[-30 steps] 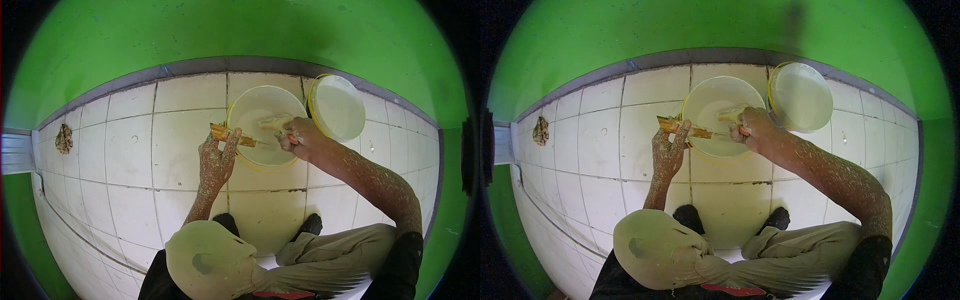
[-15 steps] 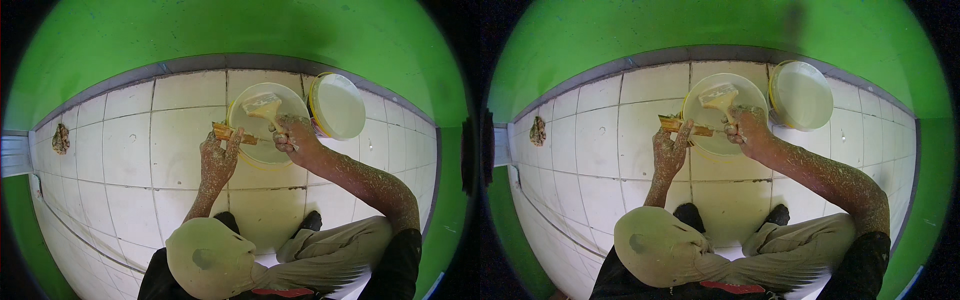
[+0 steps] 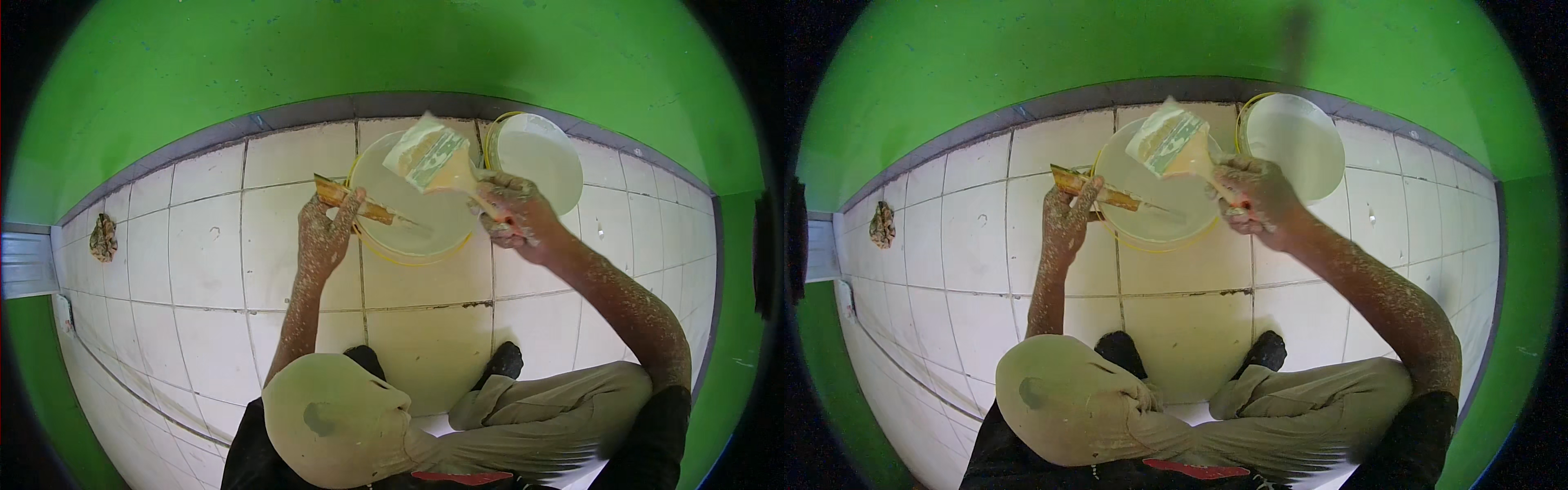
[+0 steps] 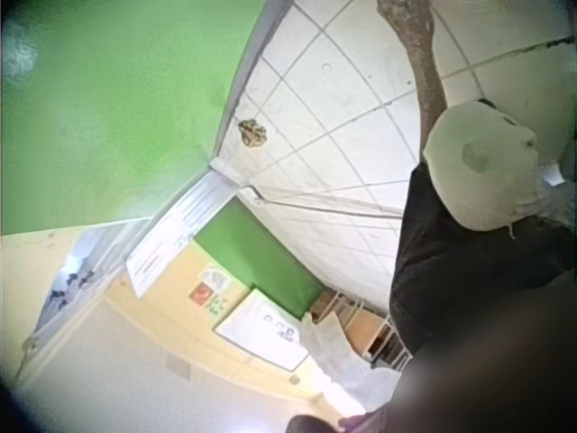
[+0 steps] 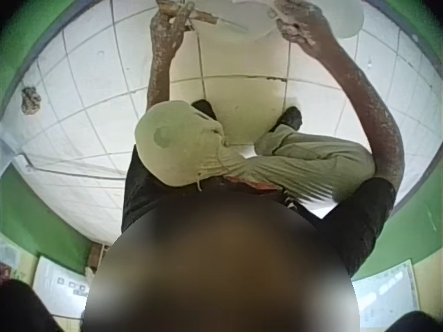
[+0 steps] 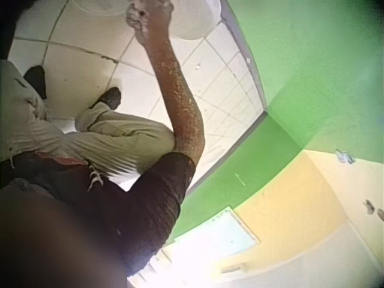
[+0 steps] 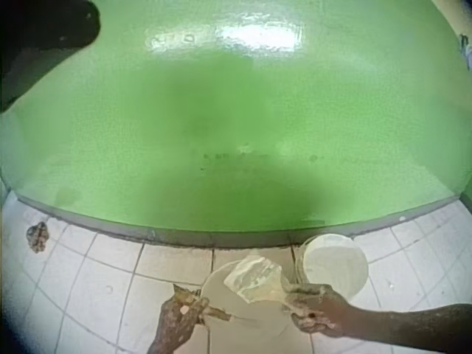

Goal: Painting a ceiling using a roller on an extension pole, then mixing paint in a bucket.

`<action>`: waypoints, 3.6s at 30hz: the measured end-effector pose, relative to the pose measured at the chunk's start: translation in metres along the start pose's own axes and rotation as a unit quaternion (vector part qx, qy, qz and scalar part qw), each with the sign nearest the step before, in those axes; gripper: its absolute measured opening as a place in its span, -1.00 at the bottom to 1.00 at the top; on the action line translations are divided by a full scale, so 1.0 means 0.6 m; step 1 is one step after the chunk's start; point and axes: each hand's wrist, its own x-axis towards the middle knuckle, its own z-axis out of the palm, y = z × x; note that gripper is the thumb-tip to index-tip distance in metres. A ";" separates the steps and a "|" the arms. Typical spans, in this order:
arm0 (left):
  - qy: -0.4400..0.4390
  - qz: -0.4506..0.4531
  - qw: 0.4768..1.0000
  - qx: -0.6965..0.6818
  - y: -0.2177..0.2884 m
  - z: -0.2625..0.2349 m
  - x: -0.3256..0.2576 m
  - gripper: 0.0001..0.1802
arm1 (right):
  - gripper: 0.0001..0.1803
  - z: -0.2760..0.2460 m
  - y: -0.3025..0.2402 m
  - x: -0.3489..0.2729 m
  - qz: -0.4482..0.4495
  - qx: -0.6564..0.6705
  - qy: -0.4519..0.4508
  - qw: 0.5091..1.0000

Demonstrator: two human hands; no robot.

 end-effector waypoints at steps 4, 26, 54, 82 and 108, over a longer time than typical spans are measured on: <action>-0.031 -0.014 0.999 -0.001 0.013 -0.022 0.031 -0.62 | -0.73 -0.034 -0.064 -0.038 -0.073 -0.308 0.003 0.948; -0.005 -0.022 0.996 0.091 0.035 -0.024 0.054 -0.55 | -0.52 0.023 -0.111 -0.137 -0.139 -0.910 -0.081 0.382; -0.061 0.063 0.988 0.124 0.088 0.014 0.025 -0.54 | -0.71 0.048 -0.186 -0.173 -0.130 -0.842 0.061 0.521; -0.044 0.225 0.951 0.208 0.100 0.076 0.018 -0.72 | -0.66 0.096 -0.133 -0.049 -0.263 -0.760 -0.005 0.595; -0.039 0.321 0.903 0.283 0.089 0.081 0.002 -0.67 | -0.85 0.068 -0.121 0.003 -0.148 -0.746 -0.158 0.630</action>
